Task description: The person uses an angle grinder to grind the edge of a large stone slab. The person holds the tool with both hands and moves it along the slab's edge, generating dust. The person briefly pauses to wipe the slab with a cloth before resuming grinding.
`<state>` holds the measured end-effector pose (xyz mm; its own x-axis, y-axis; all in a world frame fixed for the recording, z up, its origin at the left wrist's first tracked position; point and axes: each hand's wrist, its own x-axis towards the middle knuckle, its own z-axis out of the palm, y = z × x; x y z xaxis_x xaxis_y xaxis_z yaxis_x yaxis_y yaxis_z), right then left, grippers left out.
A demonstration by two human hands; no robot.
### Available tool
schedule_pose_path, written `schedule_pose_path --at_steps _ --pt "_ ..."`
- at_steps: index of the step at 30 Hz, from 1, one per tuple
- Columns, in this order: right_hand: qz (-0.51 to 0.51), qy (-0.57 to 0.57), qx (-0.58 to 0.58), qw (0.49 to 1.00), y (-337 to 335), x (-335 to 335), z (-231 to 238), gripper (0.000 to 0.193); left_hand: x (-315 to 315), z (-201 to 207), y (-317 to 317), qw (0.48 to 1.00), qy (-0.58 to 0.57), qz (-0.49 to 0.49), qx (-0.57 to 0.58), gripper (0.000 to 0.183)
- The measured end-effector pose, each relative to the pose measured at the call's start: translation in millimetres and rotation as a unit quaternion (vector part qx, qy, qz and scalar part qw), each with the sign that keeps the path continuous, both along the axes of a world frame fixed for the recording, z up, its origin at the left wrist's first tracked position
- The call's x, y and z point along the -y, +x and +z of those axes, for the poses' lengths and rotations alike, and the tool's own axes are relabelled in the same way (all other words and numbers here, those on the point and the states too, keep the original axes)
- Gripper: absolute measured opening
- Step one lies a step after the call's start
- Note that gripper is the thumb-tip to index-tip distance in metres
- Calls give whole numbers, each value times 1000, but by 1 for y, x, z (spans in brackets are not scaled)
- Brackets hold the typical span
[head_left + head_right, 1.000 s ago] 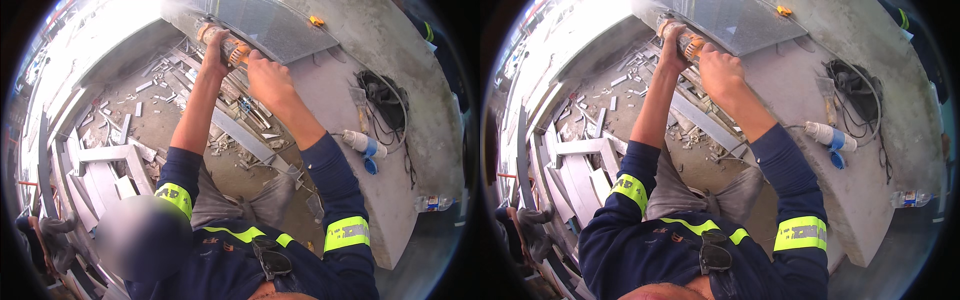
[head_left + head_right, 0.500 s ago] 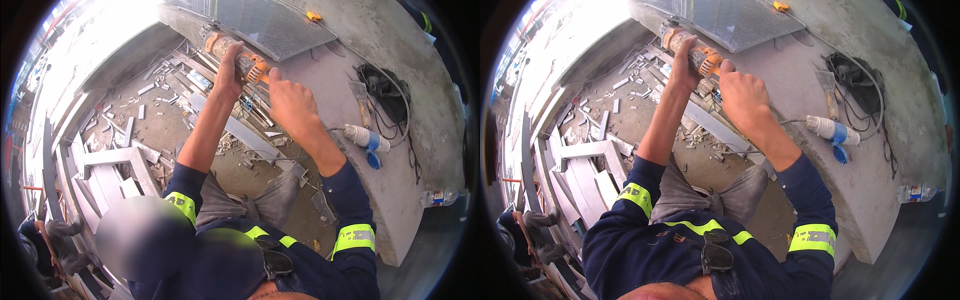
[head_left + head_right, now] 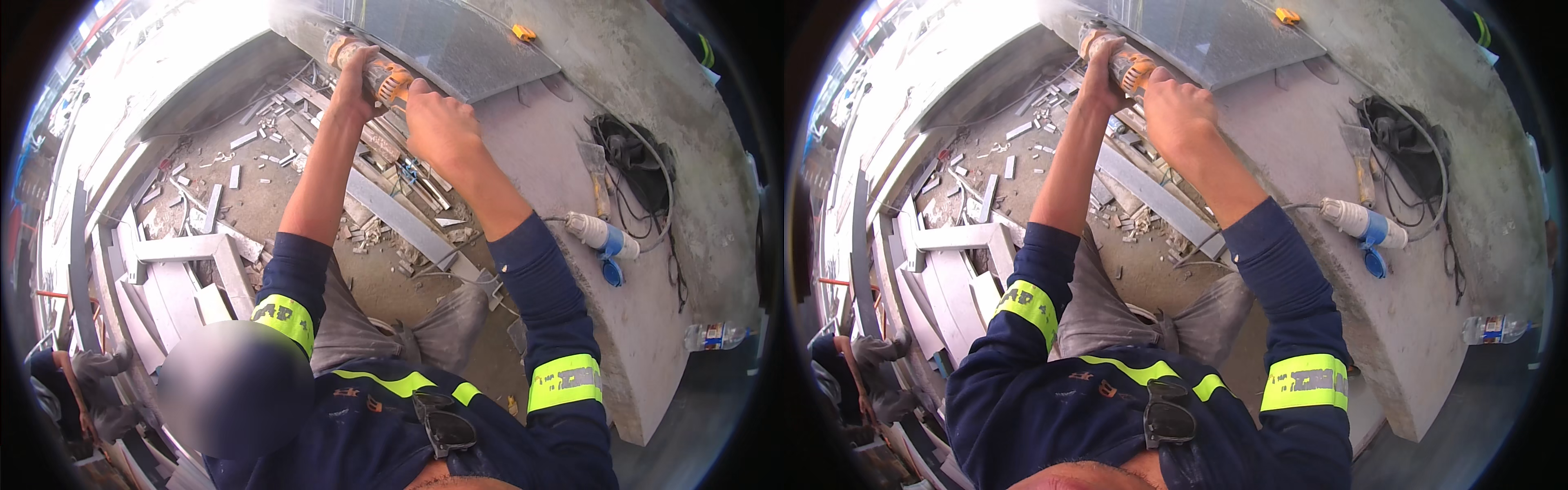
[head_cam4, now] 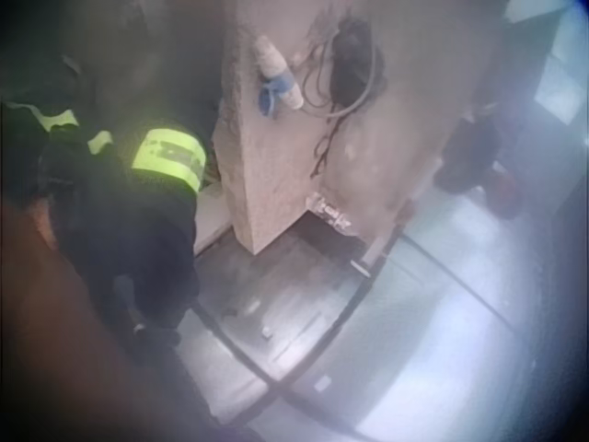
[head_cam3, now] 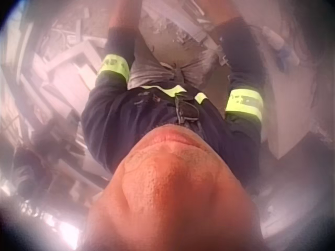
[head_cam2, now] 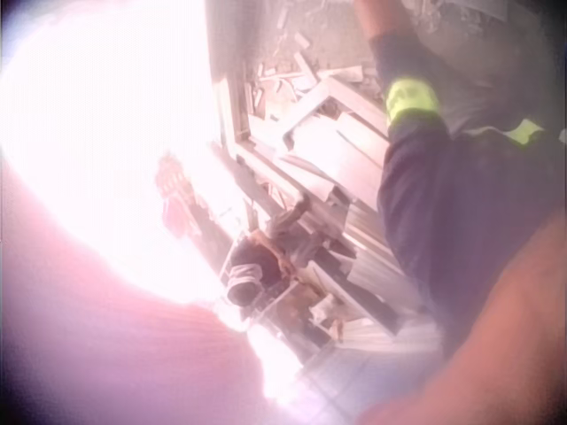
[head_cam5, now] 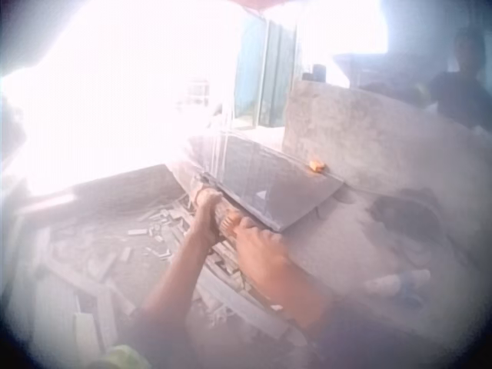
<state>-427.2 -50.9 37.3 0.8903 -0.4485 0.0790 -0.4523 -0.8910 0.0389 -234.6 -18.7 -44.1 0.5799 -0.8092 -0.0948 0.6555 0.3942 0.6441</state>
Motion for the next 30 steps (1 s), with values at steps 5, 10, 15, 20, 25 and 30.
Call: schedule_pose_path --at_steps 5,10,15,20,25,30 --pt "-15 9 0 1000 -6 -4 3 36 -2 5 -12 1000 4 11 1 43" --pt "-36 29 -33 998 -63 -7 7 46 -4 -3 -65 998 4 56 27 38" --pt "-33 43 -32 998 -86 -5 10 44 -6 0 -95 996 24 79 17 37" --pt "-10 36 -8 999 -66 2 0 42 -5 1 -69 998 27 57 15 37" --pt "1 40 -6 999 -37 9 -1 42 1 -2 -41 996 55 56 40 48" --pt "10 -11 0 1000 -11 5 -2 31 2 0 -10 999 31 22 18 34"
